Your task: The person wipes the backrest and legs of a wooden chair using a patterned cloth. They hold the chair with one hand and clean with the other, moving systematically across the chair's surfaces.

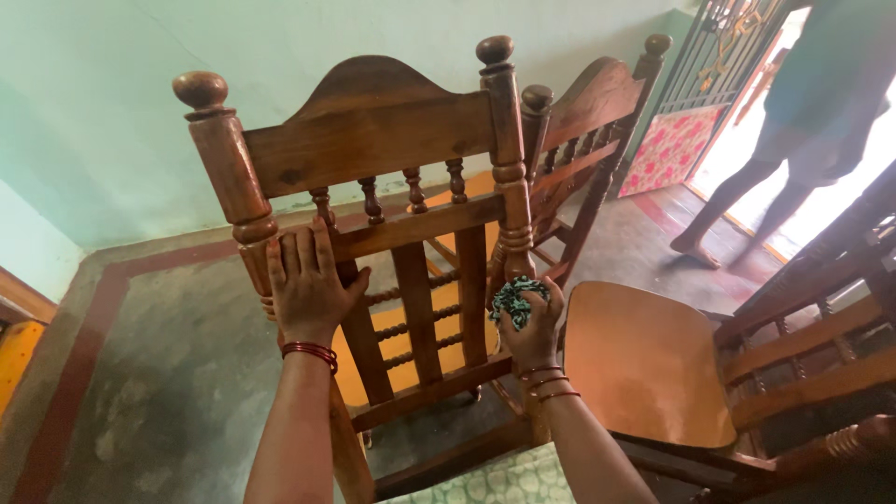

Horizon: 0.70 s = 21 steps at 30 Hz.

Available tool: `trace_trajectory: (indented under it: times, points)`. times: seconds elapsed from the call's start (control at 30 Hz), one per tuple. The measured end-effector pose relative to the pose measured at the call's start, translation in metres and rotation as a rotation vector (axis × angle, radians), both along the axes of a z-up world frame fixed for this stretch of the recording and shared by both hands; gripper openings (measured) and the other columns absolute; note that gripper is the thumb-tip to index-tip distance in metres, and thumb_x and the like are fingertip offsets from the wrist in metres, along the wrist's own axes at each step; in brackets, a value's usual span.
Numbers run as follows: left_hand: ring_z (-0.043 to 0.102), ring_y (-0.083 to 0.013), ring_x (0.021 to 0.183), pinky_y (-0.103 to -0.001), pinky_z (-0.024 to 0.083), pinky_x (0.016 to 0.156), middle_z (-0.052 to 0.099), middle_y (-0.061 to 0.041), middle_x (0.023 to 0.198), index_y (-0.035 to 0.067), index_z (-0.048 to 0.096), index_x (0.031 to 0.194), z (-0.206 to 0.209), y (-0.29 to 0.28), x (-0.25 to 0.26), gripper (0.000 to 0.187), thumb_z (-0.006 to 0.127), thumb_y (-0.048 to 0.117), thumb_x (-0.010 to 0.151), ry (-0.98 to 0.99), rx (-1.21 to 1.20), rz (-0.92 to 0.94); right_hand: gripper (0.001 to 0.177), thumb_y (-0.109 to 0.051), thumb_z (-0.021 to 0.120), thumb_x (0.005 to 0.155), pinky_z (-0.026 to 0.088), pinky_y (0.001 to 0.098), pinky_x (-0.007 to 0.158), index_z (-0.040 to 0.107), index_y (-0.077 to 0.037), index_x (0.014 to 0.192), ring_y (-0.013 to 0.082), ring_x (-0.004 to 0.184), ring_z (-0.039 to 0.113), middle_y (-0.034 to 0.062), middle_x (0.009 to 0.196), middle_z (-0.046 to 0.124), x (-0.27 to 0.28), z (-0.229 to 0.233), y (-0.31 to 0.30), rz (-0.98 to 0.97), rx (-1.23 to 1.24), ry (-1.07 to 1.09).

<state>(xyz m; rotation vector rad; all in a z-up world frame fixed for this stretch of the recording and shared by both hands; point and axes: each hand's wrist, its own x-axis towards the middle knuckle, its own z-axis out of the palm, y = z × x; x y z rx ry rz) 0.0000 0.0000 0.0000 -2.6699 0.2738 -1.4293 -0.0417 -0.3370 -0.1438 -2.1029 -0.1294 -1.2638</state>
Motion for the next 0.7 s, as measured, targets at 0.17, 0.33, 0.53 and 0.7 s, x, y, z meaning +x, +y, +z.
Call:
trace_trajectory:
  times: [0.17,0.33,0.53,0.7]
  points:
    - [0.051,-0.0353,0.134,-0.051,0.025,0.126,0.056,-0.019,0.139,0.0,0.038,0.156,-0.001,-0.001,0.002,0.107,0.071,0.07,0.082,0.008,-0.002,0.007,0.052,-0.009,0.078,0.078,0.049,0.0479,0.107,0.054,-0.006,0.125,0.0382,0.122,0.059,0.0171,0.133,0.057,0.004,-0.001,-0.004,-0.015,0.156,-0.015]
    - [0.051,-0.0352,0.135,-0.051,0.025,0.126,0.056,-0.019,0.14,0.001,0.039,0.157,-0.001,-0.001,0.001,0.107,0.071,0.069,0.081,0.012,-0.002,0.013,0.055,-0.009,0.074,0.082,0.049,0.0456,0.104,0.054,-0.005,0.132,0.0372,0.119,0.061,0.0179,0.13,0.059,0.01,-0.02,-0.018,0.026,0.302,0.067]
    - [0.051,-0.0358,0.134,-0.051,0.025,0.126,0.056,-0.017,0.139,0.001,0.038,0.157,0.0,0.001,-0.001,0.105,0.072,0.068,0.083,-0.008,-0.006,-0.009,0.044,-0.019,0.067,0.094,0.046,0.045,0.108,0.059,-0.004,0.134,0.0373,0.124,0.057,0.0203,0.136,0.057,0.002,-0.09,-0.045,-0.022,0.304,0.161]
    - [0.051,-0.0342,0.134,-0.05,0.024,0.127,0.056,-0.016,0.136,0.001,0.038,0.157,0.001,0.0,-0.003,0.106,0.072,0.069,0.082,0.016,-0.003,0.002,0.042,-0.031,0.063,0.1,0.047,0.045,0.105,0.064,-0.006,0.134,0.0383,0.121,0.059,0.0194,0.133,0.06,-0.04,-0.148,-0.058,-0.085,0.382,0.431]
